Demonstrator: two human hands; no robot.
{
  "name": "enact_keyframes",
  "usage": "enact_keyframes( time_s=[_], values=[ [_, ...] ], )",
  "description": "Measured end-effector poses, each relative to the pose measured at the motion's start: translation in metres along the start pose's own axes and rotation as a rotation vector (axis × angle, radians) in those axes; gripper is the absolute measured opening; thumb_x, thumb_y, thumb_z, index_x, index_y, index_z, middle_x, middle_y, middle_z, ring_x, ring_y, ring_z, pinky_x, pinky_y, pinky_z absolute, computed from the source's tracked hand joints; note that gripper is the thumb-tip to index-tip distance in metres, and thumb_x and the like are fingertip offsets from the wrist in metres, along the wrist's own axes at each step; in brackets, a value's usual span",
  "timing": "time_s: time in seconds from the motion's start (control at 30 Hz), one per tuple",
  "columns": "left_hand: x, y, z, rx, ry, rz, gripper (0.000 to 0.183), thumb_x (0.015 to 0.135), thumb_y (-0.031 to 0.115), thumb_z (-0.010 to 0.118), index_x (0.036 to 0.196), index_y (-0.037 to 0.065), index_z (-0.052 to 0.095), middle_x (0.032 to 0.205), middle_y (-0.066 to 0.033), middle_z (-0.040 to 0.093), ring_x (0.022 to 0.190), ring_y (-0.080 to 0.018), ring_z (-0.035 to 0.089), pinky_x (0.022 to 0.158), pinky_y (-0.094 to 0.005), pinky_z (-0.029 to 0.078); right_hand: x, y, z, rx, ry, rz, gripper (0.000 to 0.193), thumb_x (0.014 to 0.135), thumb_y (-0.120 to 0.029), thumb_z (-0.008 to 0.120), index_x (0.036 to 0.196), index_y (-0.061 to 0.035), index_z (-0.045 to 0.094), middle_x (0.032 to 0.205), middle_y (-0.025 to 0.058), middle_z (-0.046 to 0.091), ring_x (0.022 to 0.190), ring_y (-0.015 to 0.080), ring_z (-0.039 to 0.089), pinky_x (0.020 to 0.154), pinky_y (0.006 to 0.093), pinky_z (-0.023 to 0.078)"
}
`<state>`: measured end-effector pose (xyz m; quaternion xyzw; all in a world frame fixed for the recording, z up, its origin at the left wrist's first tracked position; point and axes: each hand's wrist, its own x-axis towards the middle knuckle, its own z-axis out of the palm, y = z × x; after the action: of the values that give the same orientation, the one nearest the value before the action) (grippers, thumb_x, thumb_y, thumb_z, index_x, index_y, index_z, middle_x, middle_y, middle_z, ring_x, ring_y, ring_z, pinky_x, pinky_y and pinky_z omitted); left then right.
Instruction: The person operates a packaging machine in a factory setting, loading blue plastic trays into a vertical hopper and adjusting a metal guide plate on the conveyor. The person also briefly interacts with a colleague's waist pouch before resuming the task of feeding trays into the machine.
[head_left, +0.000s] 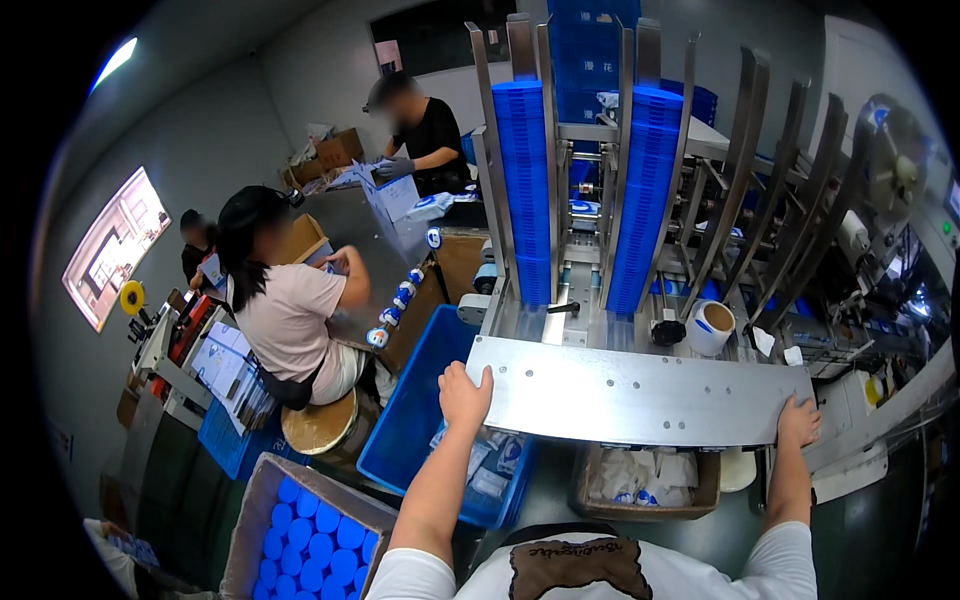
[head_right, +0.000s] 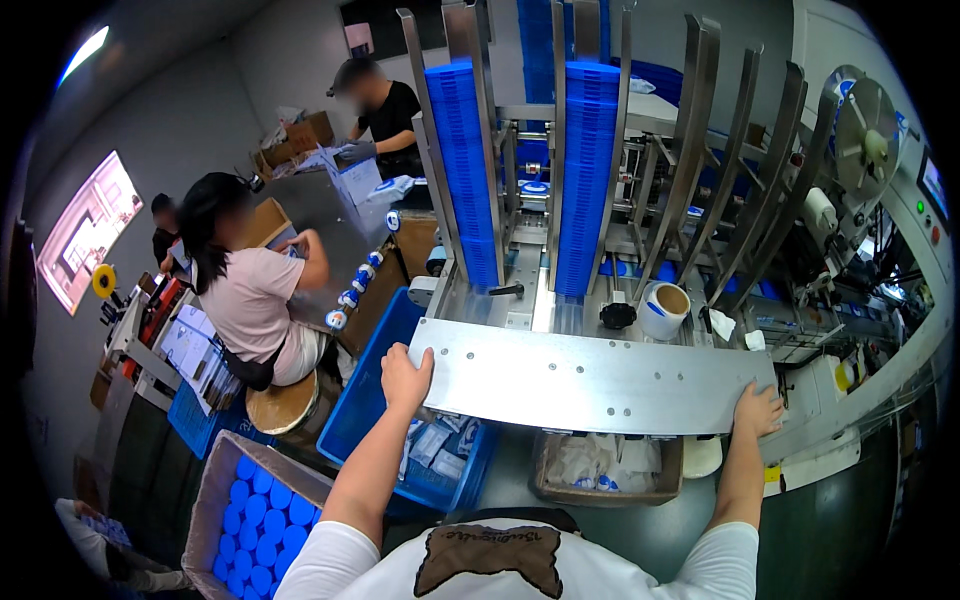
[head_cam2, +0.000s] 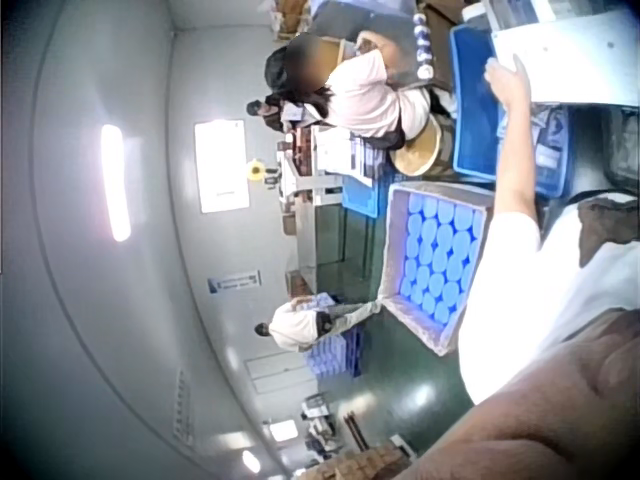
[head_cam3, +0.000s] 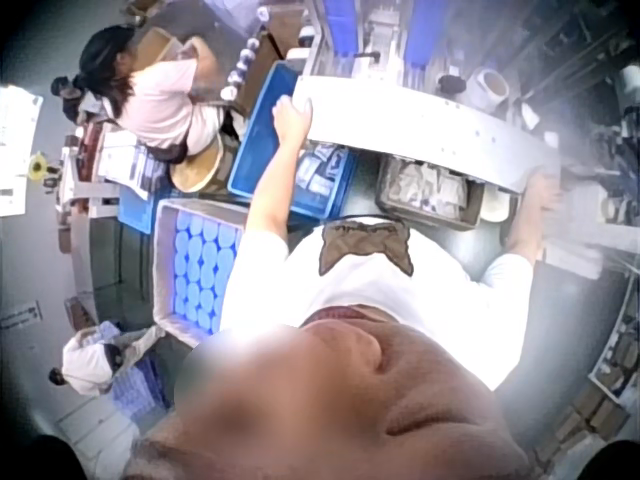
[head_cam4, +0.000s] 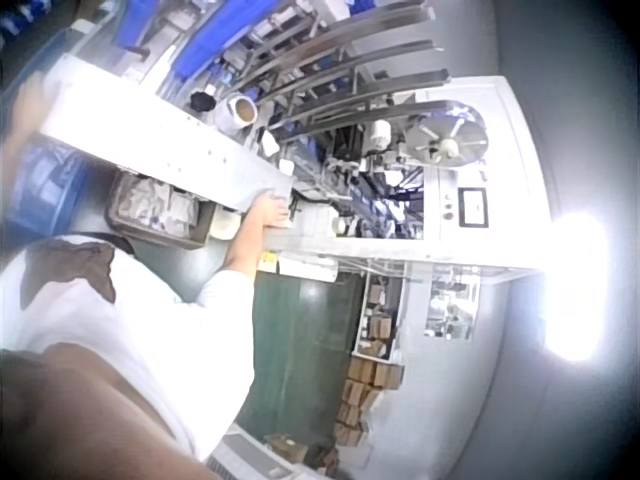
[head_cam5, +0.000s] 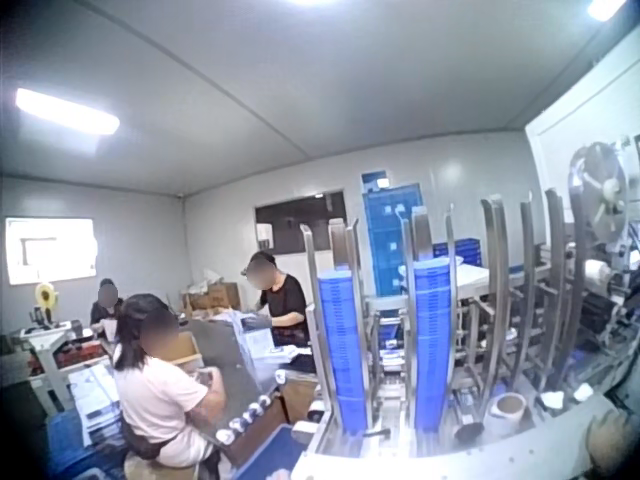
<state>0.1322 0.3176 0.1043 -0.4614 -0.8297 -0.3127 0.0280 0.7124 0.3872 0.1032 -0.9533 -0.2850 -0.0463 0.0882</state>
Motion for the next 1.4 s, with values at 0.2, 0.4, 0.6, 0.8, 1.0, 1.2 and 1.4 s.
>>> enact_keyframes(
  time_s=[0.2,0.4,0.6,0.8,1.0,1.2,1.4],
  values=[
    [-0.001,-0.001,-0.001,-0.013,-0.004,0.004,0.041,0.081,0.039,0.062,0.091,0.001,0.051,0.094,-0.0161,0.055,0.093,-0.0338,0.052,0.077,-0.0427,0.046,-0.001,0.0,0.0,-0.018,0.008,0.001,0.058,0.091,-0.053,0.038,0.137,-0.018,0.04,0.144,0.016,0.032,0.136,0.0296,0.025,0.107,0.0578,0.017],
    [0.001,0.001,-0.002,-0.01,-0.022,-0.021,0.042,0.081,0.039,0.061,0.095,0.001,0.053,0.097,-0.0159,0.056,0.096,-0.0325,0.052,0.08,-0.0417,0.045,-0.001,-0.001,-0.001,-0.043,-0.007,0.0,0.058,0.091,-0.053,0.037,0.137,-0.0179,0.039,0.144,0.0165,0.031,0.137,0.0299,0.024,0.107,0.0583,0.018],
    [0.0,0.003,-0.005,0.004,-0.061,-0.046,0.043,0.081,0.04,0.061,0.096,0.001,0.053,0.098,-0.0156,0.057,0.097,-0.0317,0.052,0.081,-0.0412,0.045,-0.001,-0.001,-0.002,-0.061,-0.011,0.0,0.058,0.091,-0.054,0.037,0.138,-0.0185,0.038,0.145,0.0164,0.031,0.136,0.0296,0.025,0.107,0.0579,0.02],
    [0.0,0.0,-0.001,-0.013,-0.023,-0.016,0.043,0.08,0.04,0.062,0.094,0.0,0.052,0.096,-0.0159,0.055,0.095,-0.0334,0.052,0.079,-0.0426,0.046,0.003,0.001,0.003,-0.064,0.002,-0.005,0.059,0.091,-0.054,0.038,0.137,-0.0183,0.039,0.144,0.0166,0.032,0.136,0.0291,0.026,0.105,0.0584,0.022],
    [0.001,-0.002,0.003,0.001,-0.016,-0.016,0.043,0.08,0.04,0.063,0.094,0.0,0.052,0.096,-0.0161,0.055,0.095,-0.0335,0.052,0.079,-0.0427,0.046,0.007,0.002,0.009,-0.062,0.024,0.005,0.058,0.09,-0.054,0.039,0.136,-0.0188,0.04,0.144,0.0164,0.033,0.136,0.0285,0.027,0.104,0.0589,0.023],
    [0.0,-0.003,0.002,-0.005,-0.029,-0.009,0.043,0.081,0.04,0.062,0.095,0.0,0.052,0.097,-0.016,0.055,0.095,-0.0331,0.052,0.079,-0.0425,0.046,0.006,0.003,0.008,-0.063,0.014,-0.014,0.058,0.09,-0.054,0.039,0.136,-0.0191,0.039,0.144,0.0161,0.033,0.136,0.029,0.027,0.104,0.0597,0.023],
    [0.001,-0.001,0.001,-0.021,-0.018,-0.03,0.042,0.08,0.039,0.063,0.094,0.001,0.053,0.096,-0.0164,0.056,0.095,-0.033,0.052,0.08,-0.0424,0.045,0.006,0.002,0.007,-0.063,0.026,0.002,0.058,0.09,-0.054,0.039,0.137,-0.0195,0.039,0.144,0.0158,0.032,0.136,0.0292,0.026,0.105,0.0604,0.022]
  ],
)
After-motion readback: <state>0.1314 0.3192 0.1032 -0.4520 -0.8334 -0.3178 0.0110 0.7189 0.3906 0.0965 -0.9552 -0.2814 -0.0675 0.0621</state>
